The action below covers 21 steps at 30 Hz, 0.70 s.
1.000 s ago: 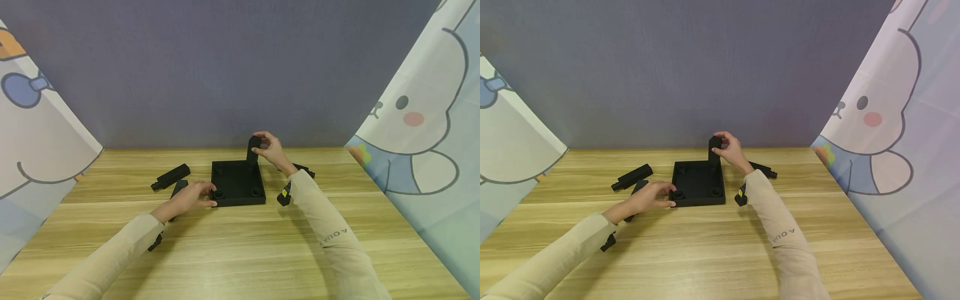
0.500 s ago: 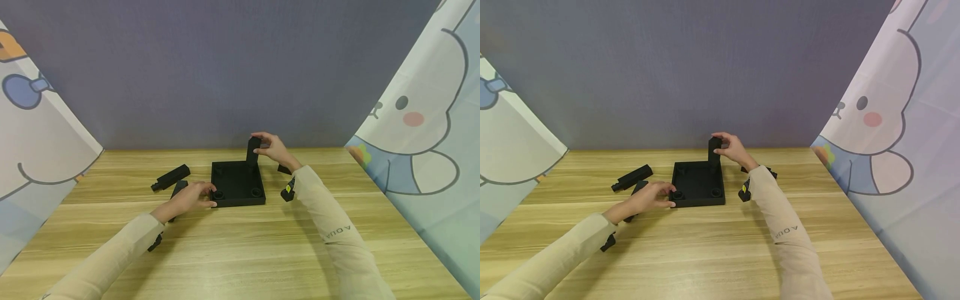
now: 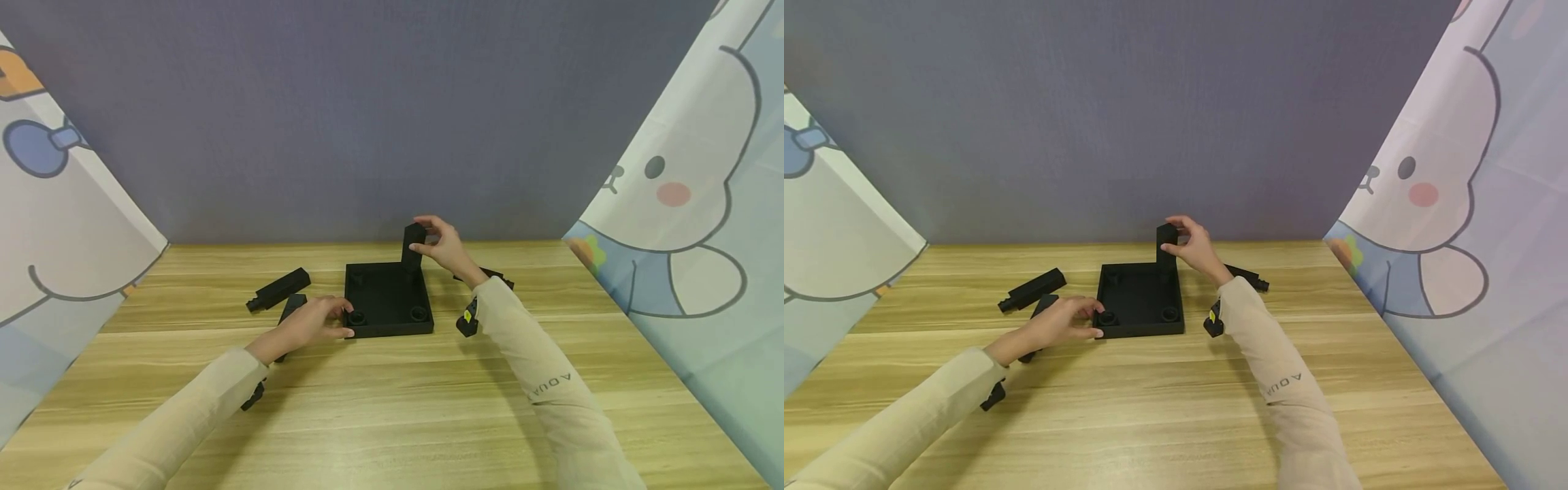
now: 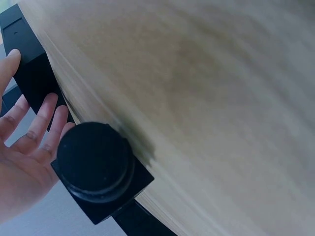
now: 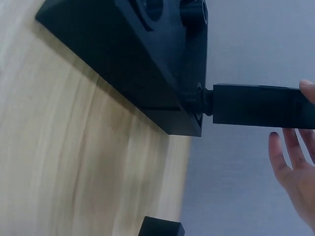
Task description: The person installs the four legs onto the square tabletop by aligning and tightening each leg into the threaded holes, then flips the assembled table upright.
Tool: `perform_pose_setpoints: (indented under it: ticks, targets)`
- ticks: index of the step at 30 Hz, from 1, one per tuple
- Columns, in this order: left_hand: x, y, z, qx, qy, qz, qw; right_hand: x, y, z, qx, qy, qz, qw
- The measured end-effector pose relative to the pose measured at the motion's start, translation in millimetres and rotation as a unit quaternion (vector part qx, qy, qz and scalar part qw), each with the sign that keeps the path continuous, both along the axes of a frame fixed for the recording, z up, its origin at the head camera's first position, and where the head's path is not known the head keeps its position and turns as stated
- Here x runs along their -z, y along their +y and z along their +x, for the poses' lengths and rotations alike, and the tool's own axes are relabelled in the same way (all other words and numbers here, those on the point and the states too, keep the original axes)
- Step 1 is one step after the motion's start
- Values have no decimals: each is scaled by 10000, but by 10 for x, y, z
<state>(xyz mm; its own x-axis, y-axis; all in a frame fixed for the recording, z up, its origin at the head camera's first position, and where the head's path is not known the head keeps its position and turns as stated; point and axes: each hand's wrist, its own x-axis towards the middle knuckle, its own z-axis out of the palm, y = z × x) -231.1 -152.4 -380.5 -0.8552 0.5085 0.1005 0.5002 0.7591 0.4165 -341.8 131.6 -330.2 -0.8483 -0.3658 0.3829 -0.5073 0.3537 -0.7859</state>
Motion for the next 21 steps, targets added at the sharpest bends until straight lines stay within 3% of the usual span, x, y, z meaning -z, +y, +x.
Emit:
perform_pose_setpoints:
  ticks: [8, 13, 17, 21]
  targets:
    - [-7, 2, -1, -8, -54, 2, 10000, -34, 76, -93, -555, -229, 221, 9980]
    - [-8, -2, -3, -17, -19, -31, 10000, -152, 71, -24, -666, -355, 316, 9966]
    - [-2, -5, -5, -9, -27, -3, 10000, -236, 29, 103, -566, -274, 209, 9978]
    - [10, -6, -8, -22, -66, 10, 10000, -212, -11, 165, -208, -57, 123, 9997]
